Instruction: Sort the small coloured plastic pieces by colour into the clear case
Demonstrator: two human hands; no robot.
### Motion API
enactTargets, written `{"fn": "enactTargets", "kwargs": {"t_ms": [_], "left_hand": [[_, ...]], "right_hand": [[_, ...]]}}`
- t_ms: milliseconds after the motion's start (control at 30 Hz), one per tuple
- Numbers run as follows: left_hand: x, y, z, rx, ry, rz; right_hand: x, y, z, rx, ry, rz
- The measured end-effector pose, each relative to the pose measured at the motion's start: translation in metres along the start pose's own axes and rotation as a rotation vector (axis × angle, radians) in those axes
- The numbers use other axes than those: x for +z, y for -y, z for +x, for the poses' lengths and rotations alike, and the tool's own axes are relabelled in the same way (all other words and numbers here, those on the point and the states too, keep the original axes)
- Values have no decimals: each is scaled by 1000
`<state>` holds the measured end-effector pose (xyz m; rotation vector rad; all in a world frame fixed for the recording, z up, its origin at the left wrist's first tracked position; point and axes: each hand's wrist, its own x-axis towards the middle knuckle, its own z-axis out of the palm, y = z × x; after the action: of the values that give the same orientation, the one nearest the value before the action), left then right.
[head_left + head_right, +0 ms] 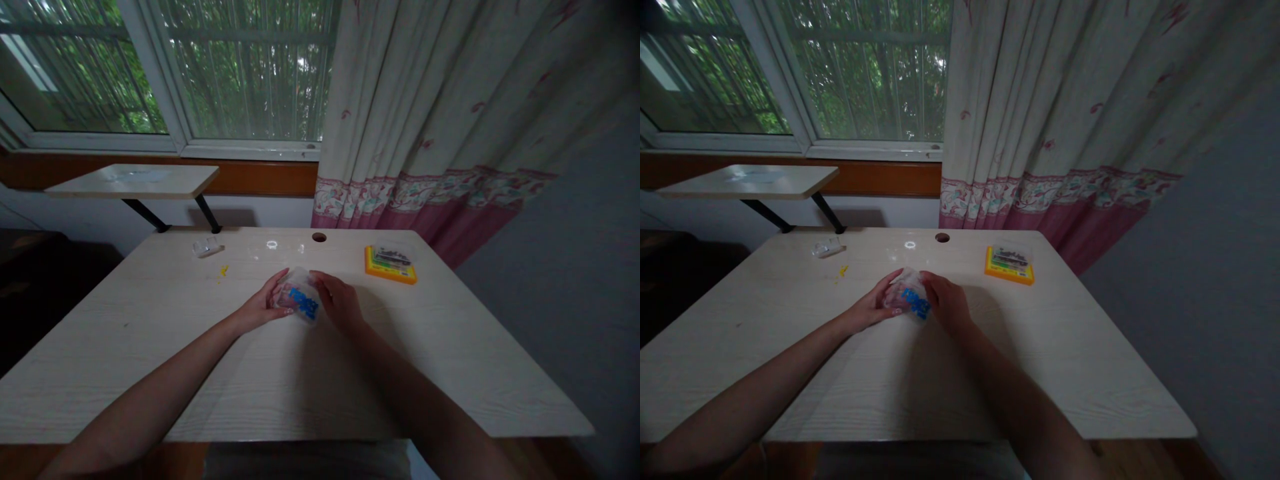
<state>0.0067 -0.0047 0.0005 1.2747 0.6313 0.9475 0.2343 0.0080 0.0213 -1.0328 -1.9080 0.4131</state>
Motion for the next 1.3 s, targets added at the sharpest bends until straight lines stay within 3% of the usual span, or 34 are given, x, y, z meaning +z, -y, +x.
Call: {"fn": "enactTargets", "kwargs": {"t_ms": [200, 400, 700, 1100, 1300], "left_hand": [[-6, -4, 1, -7, -124, -111], [-2, -7, 1, -120, -192, -187], [4, -18, -5, -141, -157, -345], [-6, -9, -4, -172, -28, -523], [-5, -12, -1, -151, -108, -530]], "right_hand": [[-2, 3, 3, 274, -149, 388], [6, 5, 6, 473, -230, 753], [19, -2, 4, 817, -114, 1137], [28, -1, 2, 936, 7, 1326], [28, -3, -1, 873, 78, 1322]]}}
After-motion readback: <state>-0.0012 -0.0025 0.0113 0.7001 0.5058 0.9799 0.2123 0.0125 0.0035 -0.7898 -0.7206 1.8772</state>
